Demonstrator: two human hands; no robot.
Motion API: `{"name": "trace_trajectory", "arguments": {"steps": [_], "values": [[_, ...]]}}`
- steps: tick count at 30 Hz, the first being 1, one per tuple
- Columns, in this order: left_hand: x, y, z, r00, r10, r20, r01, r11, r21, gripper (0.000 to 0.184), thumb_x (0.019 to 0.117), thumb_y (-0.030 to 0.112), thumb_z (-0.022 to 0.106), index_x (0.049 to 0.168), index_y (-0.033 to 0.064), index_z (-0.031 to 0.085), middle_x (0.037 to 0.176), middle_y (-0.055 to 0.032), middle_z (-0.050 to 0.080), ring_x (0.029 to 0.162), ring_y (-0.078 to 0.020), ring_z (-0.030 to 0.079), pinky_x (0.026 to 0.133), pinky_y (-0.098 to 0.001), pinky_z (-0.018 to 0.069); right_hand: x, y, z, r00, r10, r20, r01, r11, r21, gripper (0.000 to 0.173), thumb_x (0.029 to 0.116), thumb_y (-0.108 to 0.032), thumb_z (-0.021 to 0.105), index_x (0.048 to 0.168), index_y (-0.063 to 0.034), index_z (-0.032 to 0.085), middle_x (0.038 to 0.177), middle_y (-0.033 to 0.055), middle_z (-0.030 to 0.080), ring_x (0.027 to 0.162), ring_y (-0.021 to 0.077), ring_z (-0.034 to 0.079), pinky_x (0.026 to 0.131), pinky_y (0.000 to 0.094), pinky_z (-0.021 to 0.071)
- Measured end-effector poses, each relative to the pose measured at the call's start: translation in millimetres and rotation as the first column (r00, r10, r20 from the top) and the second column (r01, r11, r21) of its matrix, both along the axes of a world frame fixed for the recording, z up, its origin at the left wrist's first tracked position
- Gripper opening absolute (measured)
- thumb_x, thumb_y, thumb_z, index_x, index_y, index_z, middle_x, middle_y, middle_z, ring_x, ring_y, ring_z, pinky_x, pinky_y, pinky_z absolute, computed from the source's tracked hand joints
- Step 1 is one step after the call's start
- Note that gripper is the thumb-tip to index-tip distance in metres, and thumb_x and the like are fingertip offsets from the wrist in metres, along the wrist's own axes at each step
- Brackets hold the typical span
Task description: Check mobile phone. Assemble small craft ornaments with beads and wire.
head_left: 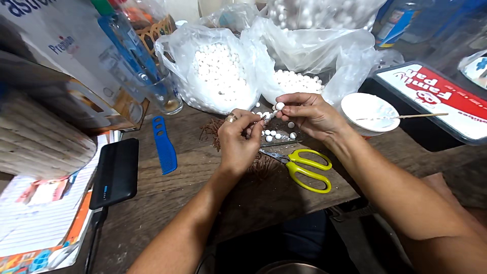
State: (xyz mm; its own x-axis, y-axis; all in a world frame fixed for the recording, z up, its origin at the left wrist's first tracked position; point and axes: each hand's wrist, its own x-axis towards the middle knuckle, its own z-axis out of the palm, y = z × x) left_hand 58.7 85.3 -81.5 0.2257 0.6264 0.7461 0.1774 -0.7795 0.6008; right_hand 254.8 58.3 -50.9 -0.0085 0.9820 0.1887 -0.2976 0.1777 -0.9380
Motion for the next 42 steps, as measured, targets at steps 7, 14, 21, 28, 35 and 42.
{"name": "trace_trajectory", "arguments": {"steps": [7, 14, 21, 28, 35, 42], "values": [[0.2, -0.8, -1.3, 1.000, 0.002, -0.016, -0.002, 1.000, 0.016, 0.005, 0.0877, -0.002, 0.071, 0.090, -0.0038, 0.075, 0.091, -0.0101, 0.064, 0.078, -0.0023, 0.057, 0.071, -0.0115, 0.0464, -8.4, -3.6, -4.1, 0.957, -0.139, 0.255, 0.070, 0.962, 0.263, 0.024, 0.0865, 0.012, 0.063, 0.103, 0.0001, 0.074, 0.088, -0.0009, 0.076, 0.076, 0.0054, 0.071, 0.076, 0.0230, 0.0617], [0.6, -0.7, -2.0, 1.000, 0.003, -0.012, -0.003, 1.000, 0.023, 0.005, 0.0878, -0.002, 0.070, 0.089, -0.0040, 0.075, 0.091, -0.0104, 0.064, 0.076, -0.0017, 0.057, 0.069, -0.0110, 0.0461, -12.3, -6.5, -3.7, 0.924, -0.223, 0.310, 0.130, 0.947, 0.294, 0.021, 0.0846, 0.012, 0.067, 0.101, -0.0002, 0.074, 0.091, -0.0015, 0.076, 0.077, 0.0033, 0.071, 0.076, 0.0210, 0.0616], [-0.5, -1.8, -0.9, 0.999, 0.002, -0.038, -0.002, 1.000, 0.019, 0.007, 0.0893, -0.001, 0.069, 0.090, -0.0027, 0.076, 0.092, -0.0098, 0.066, 0.078, -0.0025, 0.058, 0.070, -0.0126, 0.0466, -12.7, -5.1, -6.2, 0.922, -0.222, 0.316, 0.121, 0.944, 0.308, 0.021, 0.0845, 0.012, 0.067, 0.100, 0.0003, 0.074, 0.090, -0.0008, 0.076, 0.076, 0.0028, 0.070, 0.074, 0.0203, 0.0609], [0.1, -1.9, -1.1, 0.999, 0.012, -0.039, -0.011, 1.000, 0.023, 0.006, 0.0880, -0.002, 0.069, 0.088, -0.0043, 0.075, 0.087, -0.0095, 0.063, 0.074, -0.0014, 0.056, 0.067, -0.0107, 0.0450, -13.3, -6.4, -4.6, 0.907, -0.231, 0.351, 0.120, 0.943, 0.309, 0.020, 0.0840, 0.011, 0.068, 0.100, 0.0007, 0.074, 0.093, -0.0003, 0.076, 0.080, 0.0026, 0.071, 0.076, 0.0204, 0.0611], [-0.7, -2.5, -1.4, 0.998, 0.030, -0.063, -0.027, 0.999, 0.043, 0.007, 0.0879, 0.000, 0.070, 0.089, -0.0036, 0.076, 0.085, -0.0100, 0.065, 0.074, -0.0029, 0.058, 0.068, -0.0119, 0.0463, -12.3, -5.3, -6.9, 0.879, -0.254, 0.404, 0.094, 0.922, 0.376, 0.018, 0.0821, 0.009, 0.071, 0.099, 0.0030, 0.074, 0.098, 0.0034, 0.073, 0.085, 0.0030, 0.070, 0.080, 0.0190, 0.0603], [-0.6, -2.0, -1.8, 0.999, 0.018, -0.045, -0.016, 0.999, 0.043, 0.009, 0.0888, 0.000, 0.068, 0.085, -0.0036, 0.074, 0.085, -0.0095, 0.065, 0.077, -0.0028, 0.059, 0.069, -0.0123, 0.0465, -12.4, -7.5, -4.0, 0.885, -0.222, 0.408, 0.062, 0.927, 0.370, 0.020, 0.0825, 0.011, 0.070, 0.102, 0.0053, 0.074, 0.101, 0.0050, 0.072, 0.088, 0.0028, 0.070, 0.082, 0.0178, 0.0598]]}}
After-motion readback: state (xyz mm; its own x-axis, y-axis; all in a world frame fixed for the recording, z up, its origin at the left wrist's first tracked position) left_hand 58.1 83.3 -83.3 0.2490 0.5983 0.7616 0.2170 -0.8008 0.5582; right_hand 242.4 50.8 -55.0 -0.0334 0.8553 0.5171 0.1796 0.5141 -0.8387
